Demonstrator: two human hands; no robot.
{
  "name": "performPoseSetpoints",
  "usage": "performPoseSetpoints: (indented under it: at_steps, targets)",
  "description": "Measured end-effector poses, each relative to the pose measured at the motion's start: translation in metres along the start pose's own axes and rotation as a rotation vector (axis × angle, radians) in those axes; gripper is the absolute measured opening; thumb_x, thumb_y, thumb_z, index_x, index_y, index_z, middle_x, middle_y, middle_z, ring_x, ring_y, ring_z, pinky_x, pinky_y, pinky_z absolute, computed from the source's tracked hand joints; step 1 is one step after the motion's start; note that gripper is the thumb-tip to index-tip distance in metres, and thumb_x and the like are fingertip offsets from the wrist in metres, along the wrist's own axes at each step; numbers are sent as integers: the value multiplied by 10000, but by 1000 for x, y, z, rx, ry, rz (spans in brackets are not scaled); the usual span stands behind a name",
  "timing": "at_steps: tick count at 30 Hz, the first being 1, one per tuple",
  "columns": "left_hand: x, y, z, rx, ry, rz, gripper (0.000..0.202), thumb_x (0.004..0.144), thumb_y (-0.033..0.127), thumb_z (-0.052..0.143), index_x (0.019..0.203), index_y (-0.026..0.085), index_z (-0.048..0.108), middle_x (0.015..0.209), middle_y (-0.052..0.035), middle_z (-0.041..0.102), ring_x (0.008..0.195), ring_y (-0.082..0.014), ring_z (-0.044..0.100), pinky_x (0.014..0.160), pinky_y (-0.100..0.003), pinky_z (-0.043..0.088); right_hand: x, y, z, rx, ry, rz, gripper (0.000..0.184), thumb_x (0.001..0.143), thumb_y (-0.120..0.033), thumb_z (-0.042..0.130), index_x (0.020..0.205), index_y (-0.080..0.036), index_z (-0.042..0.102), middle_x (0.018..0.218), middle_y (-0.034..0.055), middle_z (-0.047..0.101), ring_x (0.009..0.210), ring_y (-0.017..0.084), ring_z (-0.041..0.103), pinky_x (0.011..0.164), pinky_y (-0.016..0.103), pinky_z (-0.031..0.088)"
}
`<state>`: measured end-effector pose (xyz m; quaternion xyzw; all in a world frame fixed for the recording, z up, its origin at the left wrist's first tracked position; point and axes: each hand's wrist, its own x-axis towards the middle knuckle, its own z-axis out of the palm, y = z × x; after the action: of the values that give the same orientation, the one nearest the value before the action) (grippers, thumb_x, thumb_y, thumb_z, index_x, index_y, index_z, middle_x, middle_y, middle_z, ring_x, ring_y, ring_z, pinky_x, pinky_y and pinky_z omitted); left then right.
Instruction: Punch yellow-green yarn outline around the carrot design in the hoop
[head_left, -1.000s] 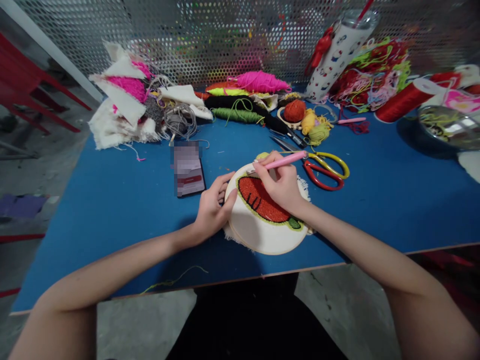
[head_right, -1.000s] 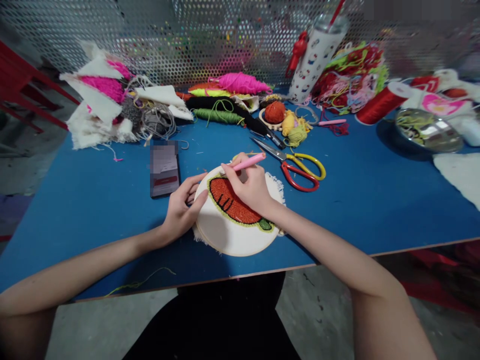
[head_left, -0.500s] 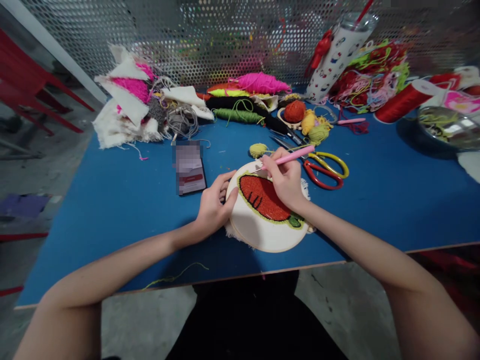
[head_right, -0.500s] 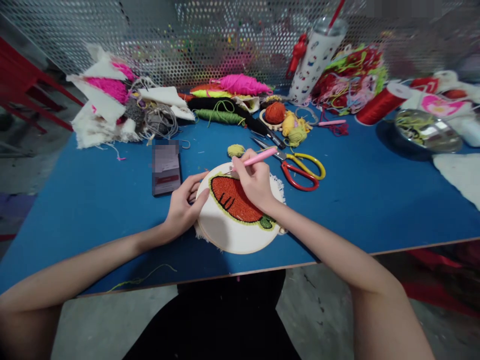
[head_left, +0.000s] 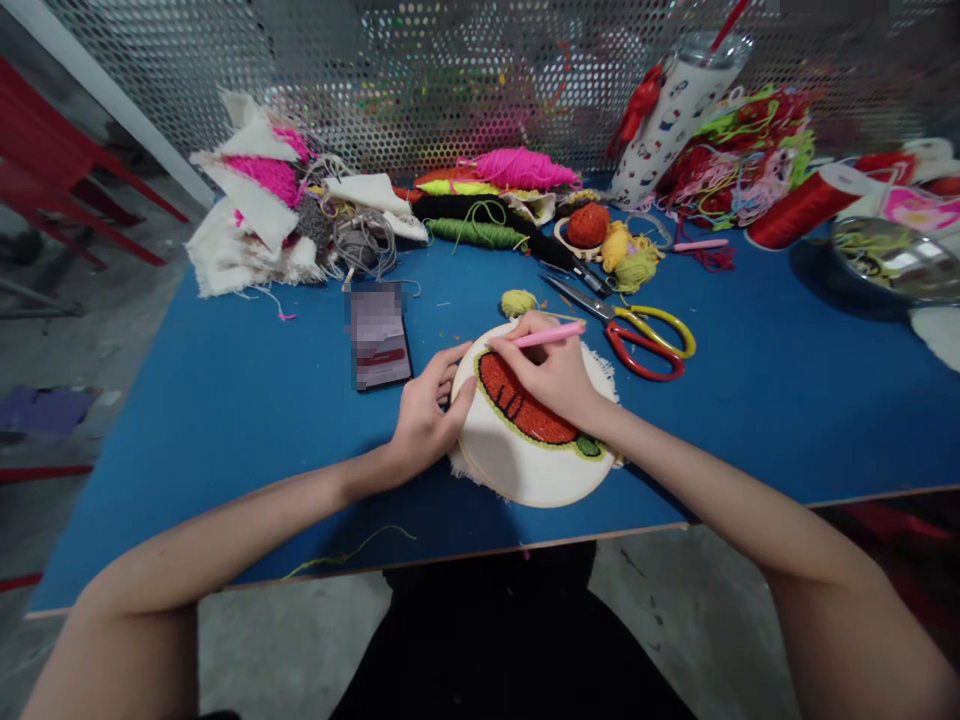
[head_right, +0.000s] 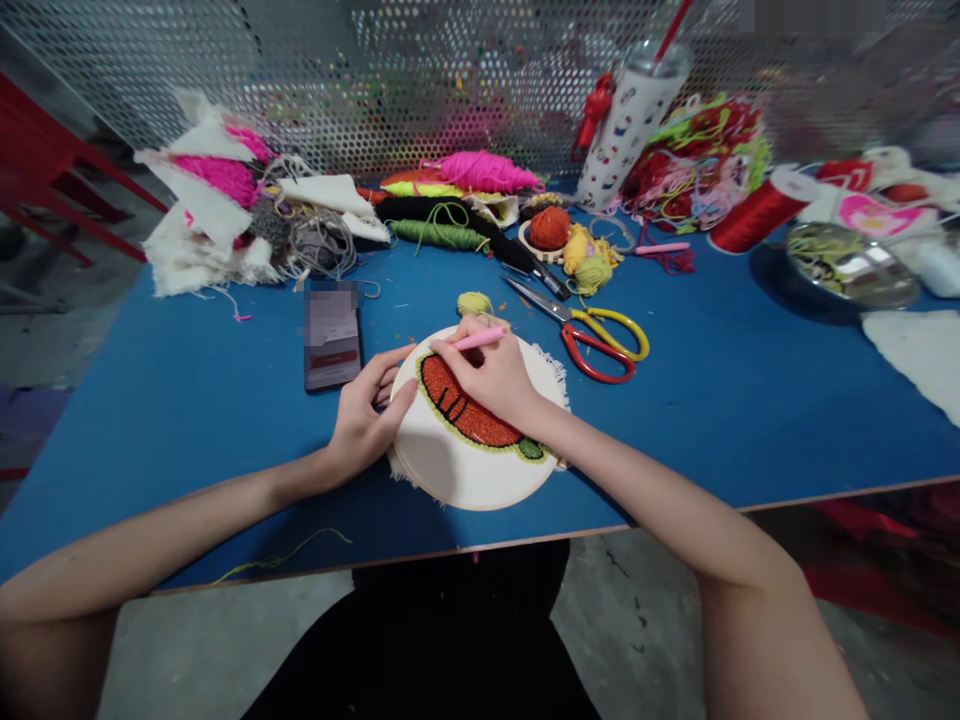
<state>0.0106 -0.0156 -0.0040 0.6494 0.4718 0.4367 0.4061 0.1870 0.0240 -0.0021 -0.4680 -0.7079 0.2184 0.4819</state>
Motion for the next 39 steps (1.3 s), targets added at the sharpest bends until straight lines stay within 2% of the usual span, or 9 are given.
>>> performPoseSetpoints:
  at_steps: [9,14,21,24,26,29,31,35,39]
  targets:
    - [3,2,-1,92,8,11,334,884,268,542,1185,136,596,657,39,579,571,-84,505,551,-193,417,1,0,-10,200,-44,130,249,927,-411,555,767,-225,597,731,3,658,711,163,632,721,346,491]
    - [0,5,-6,256,-8,45,251,875,250,534,1095,156,606,544,88,475,474,-66,384,499,-191,327,11,9,-35,-14,-331,-33,211,810,-438,717,885,-248,662,929,43,711,926,229,656,888,446,494]
    - [7,-2,-12,479,-121,59,188,908,293,527,1022,173,615,416,120,389,371,-73,303,450,-203,258,13,29,-92,-97,-610,-139,439,769,-462,750,1160,-283,663,1219,77,684,1192,261,604,1021,466,481]
    - [17,-3,-16,557,-126,65,146,886,272,538,946,188,641,421,107,409,375,-79,351,456,-207,249,18,36,-115,-179,-757,-57,393,835,-463,675,1180,-274,666,1192,68,715,1067,239,671,899,394,532]
    - [25,1,-17,602,-147,79,149,884,273,536,918,190,654,452,88,455,399,-85,404,466,-212,255,26,38,-122,-235,-690,30,295,907,-458,566,1075,-258,705,1005,53,766,866,205,705,753,346,532]
    - [37,10,-17,670,-199,117,155,878,257,533,929,185,661,532,53,555,464,-103,485,490,-222,278,43,41,-114,-317,-440,146,361,962,-469,445,929,-222,706,825,53,759,677,171,666,636,316,476]
    - [46,17,-15,697,-228,161,145,866,223,531,924,183,657,596,29,608,526,-118,531,517,-229,309,53,42,-98,-392,-401,165,357,934,-501,493,869,-210,690,826,59,747,655,170,633,603,309,435]
    - [61,26,-7,657,-257,208,209,872,204,524,1054,168,621,758,-10,686,679,-151,605,611,-252,406,70,47,-66,-481,-508,141,298,836,-465,660,720,-195,615,655,31,667,564,153,549,553,293,356]
    - [77,22,-3,495,-241,218,407,819,190,569,1218,127,526,1016,-83,702,765,-154,613,682,-283,470,84,38,-58,-417,-586,-18,216,873,-296,616,684,-193,592,584,-21,571,520,110,459,555,274,308]
